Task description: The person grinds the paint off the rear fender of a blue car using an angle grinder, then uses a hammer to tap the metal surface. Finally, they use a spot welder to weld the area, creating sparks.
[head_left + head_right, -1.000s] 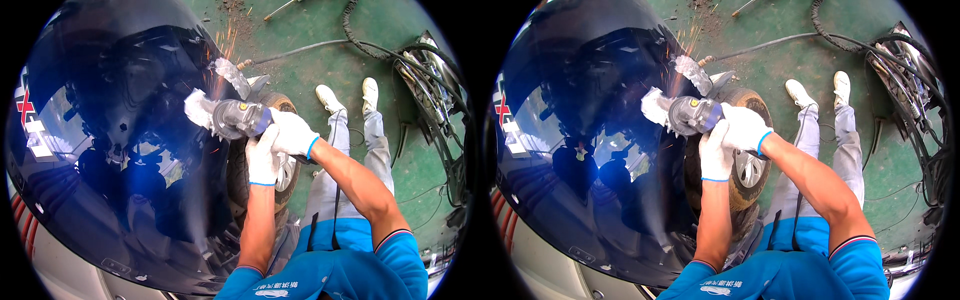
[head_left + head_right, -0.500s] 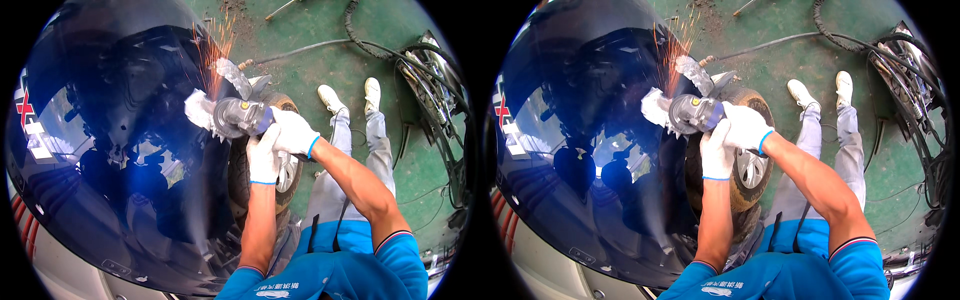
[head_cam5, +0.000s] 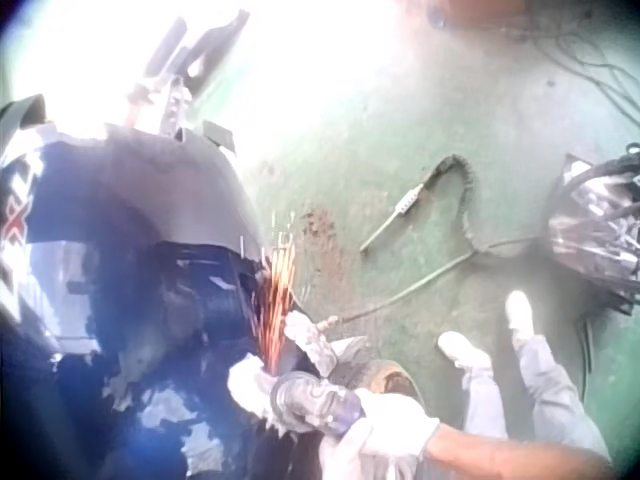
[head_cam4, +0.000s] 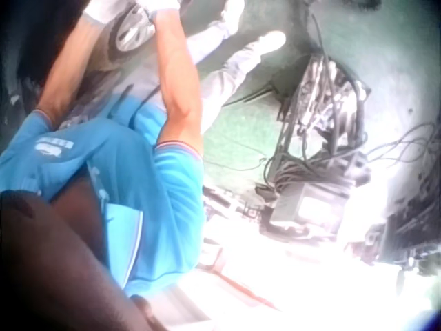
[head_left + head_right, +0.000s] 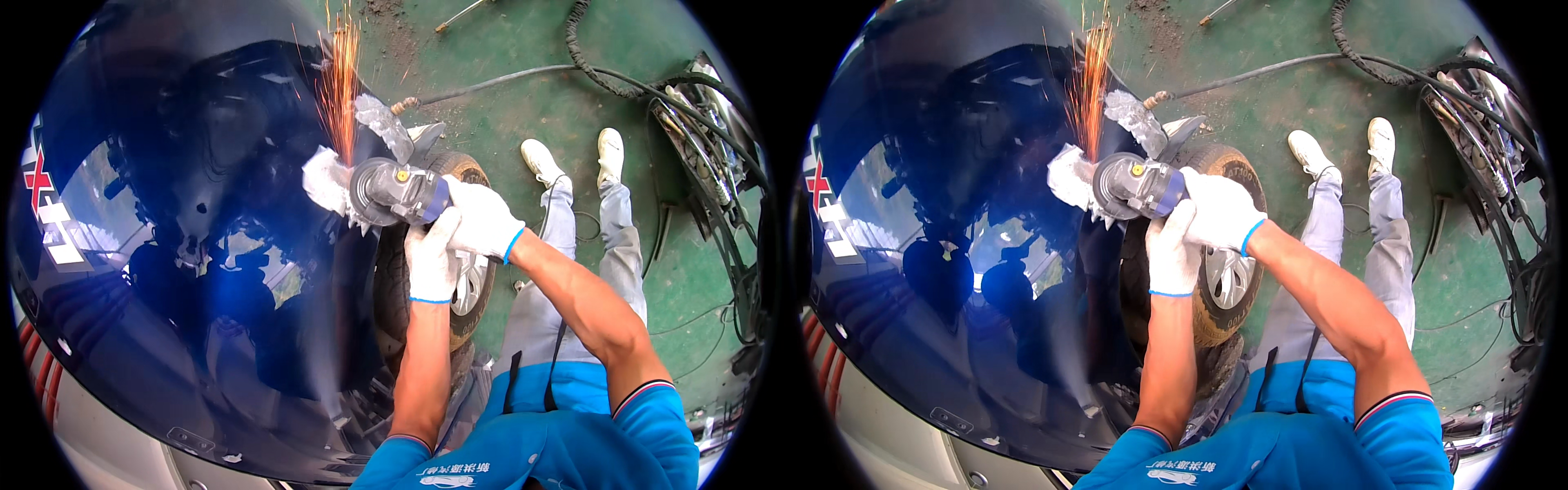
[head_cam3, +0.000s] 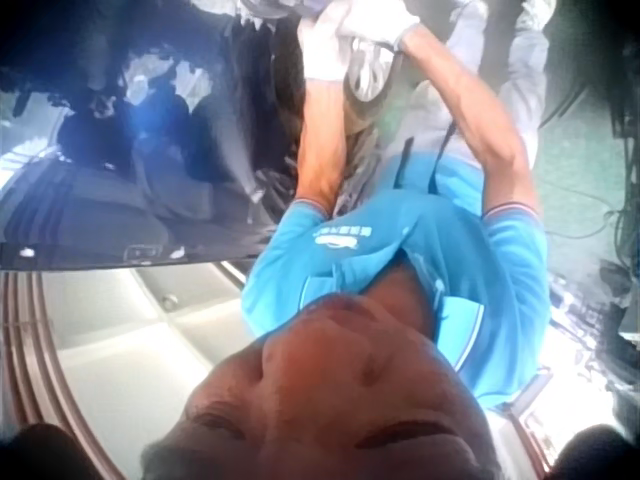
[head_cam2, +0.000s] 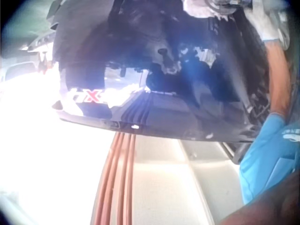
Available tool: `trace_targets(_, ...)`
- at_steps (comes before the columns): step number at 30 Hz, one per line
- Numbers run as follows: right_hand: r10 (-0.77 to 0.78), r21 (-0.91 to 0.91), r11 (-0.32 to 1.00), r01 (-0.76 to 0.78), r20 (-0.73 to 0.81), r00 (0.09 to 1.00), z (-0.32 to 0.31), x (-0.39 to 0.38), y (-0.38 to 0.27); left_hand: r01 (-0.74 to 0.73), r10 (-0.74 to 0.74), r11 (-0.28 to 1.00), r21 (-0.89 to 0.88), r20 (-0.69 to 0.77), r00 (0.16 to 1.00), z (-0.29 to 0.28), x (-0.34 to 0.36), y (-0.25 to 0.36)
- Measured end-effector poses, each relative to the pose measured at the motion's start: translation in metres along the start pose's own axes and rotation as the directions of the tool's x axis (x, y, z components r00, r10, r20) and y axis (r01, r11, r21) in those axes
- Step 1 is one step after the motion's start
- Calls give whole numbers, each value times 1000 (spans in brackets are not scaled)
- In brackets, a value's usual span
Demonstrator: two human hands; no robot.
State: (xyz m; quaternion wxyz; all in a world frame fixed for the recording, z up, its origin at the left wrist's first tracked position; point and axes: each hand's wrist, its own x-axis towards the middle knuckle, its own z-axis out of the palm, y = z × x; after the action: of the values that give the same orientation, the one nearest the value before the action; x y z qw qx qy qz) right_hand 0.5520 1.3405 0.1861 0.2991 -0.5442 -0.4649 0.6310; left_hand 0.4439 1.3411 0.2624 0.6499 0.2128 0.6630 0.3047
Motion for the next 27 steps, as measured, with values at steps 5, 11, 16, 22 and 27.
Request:
trace_targets(5,42,-32,999,-42,-5,999,-7,-1,0,29,-30,999,-32,-30,999,0,5,-9)
trace_targets(11,-50,13,999,49,133,990,-43,3,-35,-49,48,999,-14,-64,997,22,-9,11)
trace_targets(16,-93,-6,995,95,147,985,-49,16,-32,-49,46,997,-61,-45,998,31,-4,14)
trace_targets(22,-70,-78,994,80,127,989,-50,21,-29,-21,23,995,-97,15,1000,35,10,15)
trace_targets(27,56,-110,993,-41,144,988,-64,26,-35,-43,47,994,-96,43,998,30,16,9)
